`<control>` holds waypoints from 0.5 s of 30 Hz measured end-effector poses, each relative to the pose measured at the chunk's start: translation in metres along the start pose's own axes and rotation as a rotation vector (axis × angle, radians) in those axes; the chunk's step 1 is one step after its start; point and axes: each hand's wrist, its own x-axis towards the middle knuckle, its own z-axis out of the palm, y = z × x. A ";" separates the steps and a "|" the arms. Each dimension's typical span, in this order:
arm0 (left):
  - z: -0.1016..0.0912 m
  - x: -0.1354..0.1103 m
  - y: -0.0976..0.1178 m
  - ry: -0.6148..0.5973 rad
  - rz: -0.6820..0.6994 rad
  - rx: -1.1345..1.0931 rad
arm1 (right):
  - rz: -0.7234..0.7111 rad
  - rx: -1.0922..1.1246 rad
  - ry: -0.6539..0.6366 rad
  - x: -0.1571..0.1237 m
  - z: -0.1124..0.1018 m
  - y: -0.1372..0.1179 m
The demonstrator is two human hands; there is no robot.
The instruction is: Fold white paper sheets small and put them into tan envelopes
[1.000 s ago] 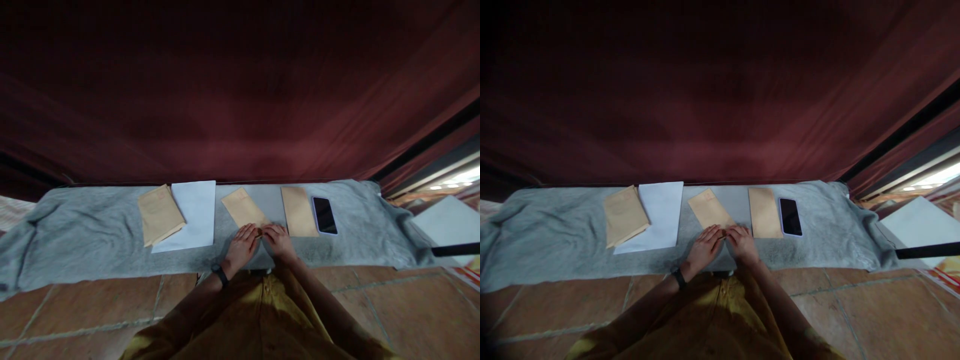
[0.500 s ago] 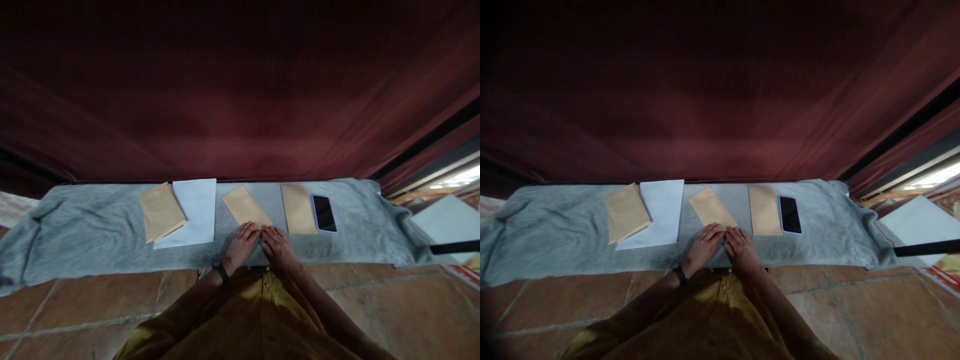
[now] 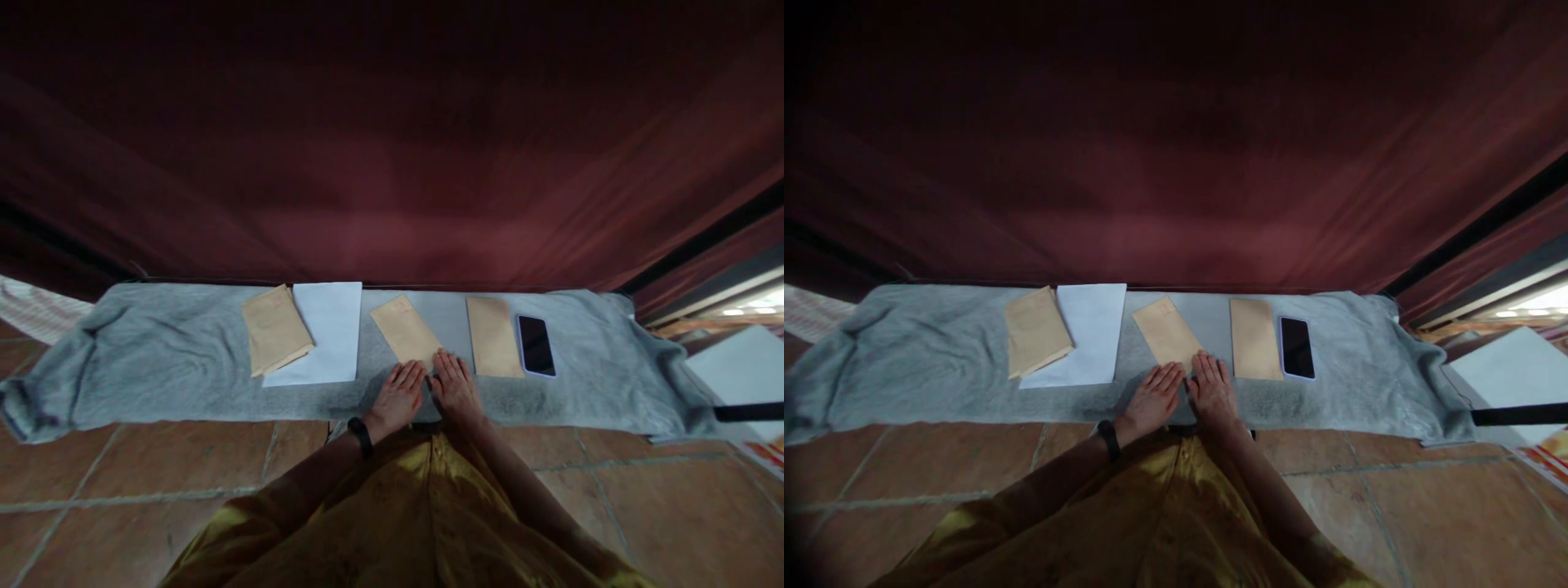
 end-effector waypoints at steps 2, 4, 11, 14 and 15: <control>0.000 -0.003 0.005 0.031 -0.073 -0.034 | -0.015 -0.001 0.009 -0.001 0.002 0.002; 0.000 -0.005 0.011 0.093 -0.194 -0.117 | -0.029 -0.006 0.015 -0.001 0.004 0.003; 0.002 0.015 0.017 0.348 -0.679 -0.964 | 0.009 -0.042 0.007 0.002 0.011 -0.004; 0.002 0.023 0.011 0.406 -0.765 -1.130 | 0.027 -0.033 0.045 0.005 0.017 -0.010; 0.002 0.025 0.009 0.423 -0.798 -1.182 | 0.026 -0.027 0.057 0.005 0.019 -0.012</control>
